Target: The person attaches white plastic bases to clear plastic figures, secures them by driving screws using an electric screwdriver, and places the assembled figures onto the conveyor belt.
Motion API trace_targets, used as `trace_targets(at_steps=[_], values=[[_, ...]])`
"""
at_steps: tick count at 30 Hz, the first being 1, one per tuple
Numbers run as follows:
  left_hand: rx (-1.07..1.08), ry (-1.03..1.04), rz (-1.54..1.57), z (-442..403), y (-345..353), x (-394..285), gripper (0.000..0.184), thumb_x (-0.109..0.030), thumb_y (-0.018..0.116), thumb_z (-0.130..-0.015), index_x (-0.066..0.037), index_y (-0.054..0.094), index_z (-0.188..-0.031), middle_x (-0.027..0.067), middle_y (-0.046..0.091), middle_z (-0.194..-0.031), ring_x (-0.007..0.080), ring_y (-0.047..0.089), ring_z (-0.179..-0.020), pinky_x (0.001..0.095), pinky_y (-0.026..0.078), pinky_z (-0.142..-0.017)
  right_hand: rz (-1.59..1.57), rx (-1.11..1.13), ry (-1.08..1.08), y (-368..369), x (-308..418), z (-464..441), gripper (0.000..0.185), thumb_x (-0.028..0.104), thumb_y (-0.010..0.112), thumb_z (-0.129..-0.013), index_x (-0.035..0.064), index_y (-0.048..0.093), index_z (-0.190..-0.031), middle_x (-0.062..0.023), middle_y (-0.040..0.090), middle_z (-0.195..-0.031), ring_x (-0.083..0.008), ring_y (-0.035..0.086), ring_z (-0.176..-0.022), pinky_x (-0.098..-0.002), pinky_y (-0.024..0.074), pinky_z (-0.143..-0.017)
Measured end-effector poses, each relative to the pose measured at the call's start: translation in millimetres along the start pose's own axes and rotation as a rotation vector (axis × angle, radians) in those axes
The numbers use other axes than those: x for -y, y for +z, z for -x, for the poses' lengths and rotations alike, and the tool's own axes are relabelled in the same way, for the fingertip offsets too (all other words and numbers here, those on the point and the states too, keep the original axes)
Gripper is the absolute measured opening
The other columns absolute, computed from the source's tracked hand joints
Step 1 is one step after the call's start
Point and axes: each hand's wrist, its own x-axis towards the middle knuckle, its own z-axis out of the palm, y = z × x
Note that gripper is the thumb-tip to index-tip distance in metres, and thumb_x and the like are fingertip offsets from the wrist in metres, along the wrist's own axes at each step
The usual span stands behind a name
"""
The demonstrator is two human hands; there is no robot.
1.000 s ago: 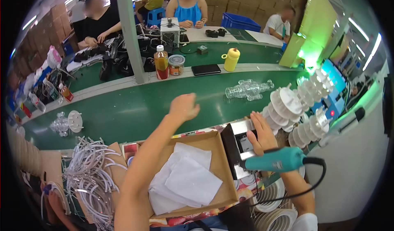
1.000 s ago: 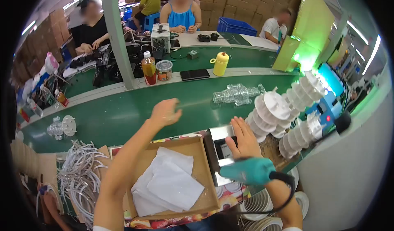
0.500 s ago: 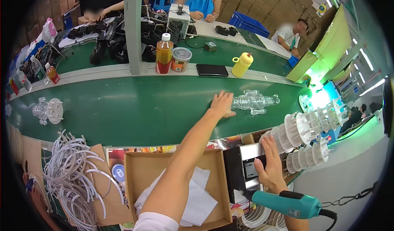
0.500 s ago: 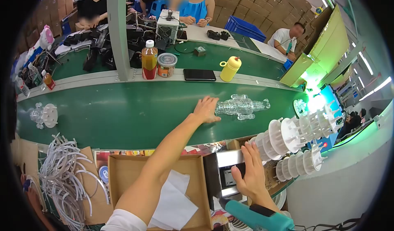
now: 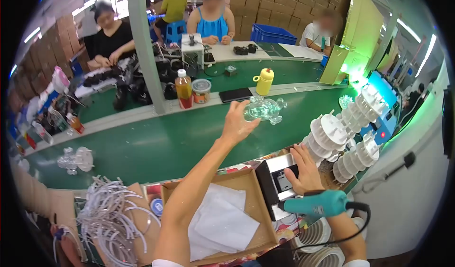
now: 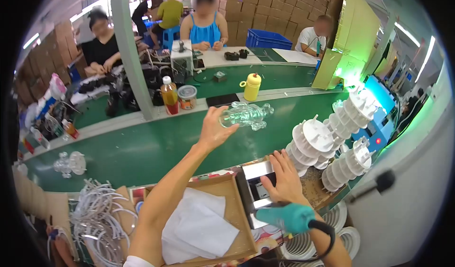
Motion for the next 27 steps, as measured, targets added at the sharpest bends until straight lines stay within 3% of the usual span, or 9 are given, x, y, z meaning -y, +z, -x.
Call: trace_targets(at_steps=[5, 8, 10, 13, 15, 20, 24, 26, 27], values=[[-0.198, -0.019, 0.028, 26, -109, -60, 0.056, -0.005, 0.081, -0.066, 0.013, 0.054, -0.112, 0.0080, 0.051, -0.102, 0.0176, 0.063, -0.093, 0.0275, 0.054, -0.078, -0.080, -0.256, -0.064, 8, -11, 5, 0.052, 0.024, 0.061, -0.082, -0.0035, 0.048, -0.125, -0.0227, 0.046, -0.133, -0.0417, 0.036, -0.129, -0.0460, 0.0295, -0.108], [-0.299, 0.031, -0.047, 58, -171, -111, 0.059, -0.006, 0.080, -0.066, 0.013, 0.053, -0.115, 0.0092, 0.050, -0.103, 0.0193, 0.063, -0.094, 0.0275, 0.055, -0.078, -0.126, -0.532, -0.165, -7, -3, 27, 0.048, 0.012, 0.061, -0.081, -0.0033, 0.048, -0.124, -0.0208, 0.050, -0.127, -0.0371, 0.046, -0.121, -0.0425, 0.0336, -0.105], [-0.359, 0.076, -0.132, 83, -202, -131, 0.060, -0.007, 0.081, -0.066, 0.011, 0.055, -0.117, 0.0098, 0.052, -0.101, 0.0193, 0.064, -0.091, 0.0272, 0.055, -0.075, -0.252, -0.765, 0.059, -21, 3, 59, 0.042, 0.008, 0.055, -0.087, -0.0034, 0.047, -0.127, -0.0161, 0.054, -0.125, -0.0280, 0.051, -0.116, -0.0386, 0.0405, -0.097], [-0.409, 0.261, -0.390, 120, -239, -161, 0.066, -0.010, 0.082, -0.062, 0.002, 0.057, -0.122, 0.0149, 0.059, -0.096, 0.0232, 0.063, -0.081, 0.0301, 0.052, -0.068, -0.372, -1.019, 0.105, -31, 12, 121, 0.039, 0.002, 0.050, -0.089, -0.0053, 0.046, -0.127, -0.0173, 0.054, -0.124, -0.0275, 0.050, -0.119, -0.0389, 0.0412, -0.096], [-0.425, 0.332, -0.436, 138, -255, -173, 0.064, -0.010, 0.083, -0.062, 0.002, 0.058, -0.120, 0.0158, 0.059, -0.098, 0.0239, 0.064, -0.080, 0.0300, 0.052, -0.066, -0.322, -0.892, -0.044, -43, 54, 153, 0.038, 0.003, 0.050, -0.087, -0.0058, 0.048, -0.124, -0.0207, 0.053, -0.124, -0.0321, 0.048, -0.119, -0.0410, 0.0398, -0.097], [-0.402, 0.494, -0.420, 169, -262, -198, 0.056, -0.006, 0.085, -0.059, 0.002, 0.062, -0.109, 0.0252, 0.062, -0.106, 0.0286, 0.068, -0.082, 0.0304, 0.055, -0.063, -0.338, -0.514, -0.513, -69, 167, 139, 0.042, 0.007, 0.056, -0.077, -0.0044, 0.052, -0.117, -0.0190, 0.061, -0.096, -0.0291, 0.059, -0.092, -0.0398, 0.0482, -0.081], [-0.373, 0.518, -0.427, 190, -259, -217, 0.058, -0.013, 0.089, -0.055, -0.003, 0.063, -0.106, 0.0277, 0.063, -0.104, 0.0303, 0.069, -0.077, 0.0304, 0.056, -0.060, -0.742, -0.202, -0.229, -44, 204, 112, 0.040, 0.009, 0.060, -0.076, -0.0045, 0.053, -0.114, -0.0182, 0.062, -0.098, -0.0270, 0.061, -0.092, -0.0397, 0.0506, -0.078], [-0.352, 0.520, -0.451, 199, -257, -218, 0.061, -0.016, 0.090, -0.054, -0.005, 0.061, -0.107, 0.0277, 0.064, -0.103, 0.0304, 0.069, -0.078, 0.0304, 0.056, -0.061, -1.396, 0.023, 0.300, -23, 215, 94, 0.044, 0.011, 0.061, -0.080, -0.0040, 0.049, -0.119, -0.0176, 0.060, -0.104, -0.0269, 0.061, -0.097, -0.0416, 0.0517, -0.082], [-0.355, 0.533, -0.439, 201, -256, -222, 0.063, -0.016, 0.090, -0.055, -0.004, 0.059, -0.108, 0.0277, 0.063, -0.104, 0.0298, 0.069, -0.079, 0.0300, 0.056, -0.063, -1.395, 0.020, 0.303, -16, 217, 86, 0.044, 0.011, 0.061, -0.080, -0.0040, 0.049, -0.119, -0.0176, 0.060, -0.104, -0.0269, 0.061, -0.097, -0.0416, 0.0517, -0.082]])
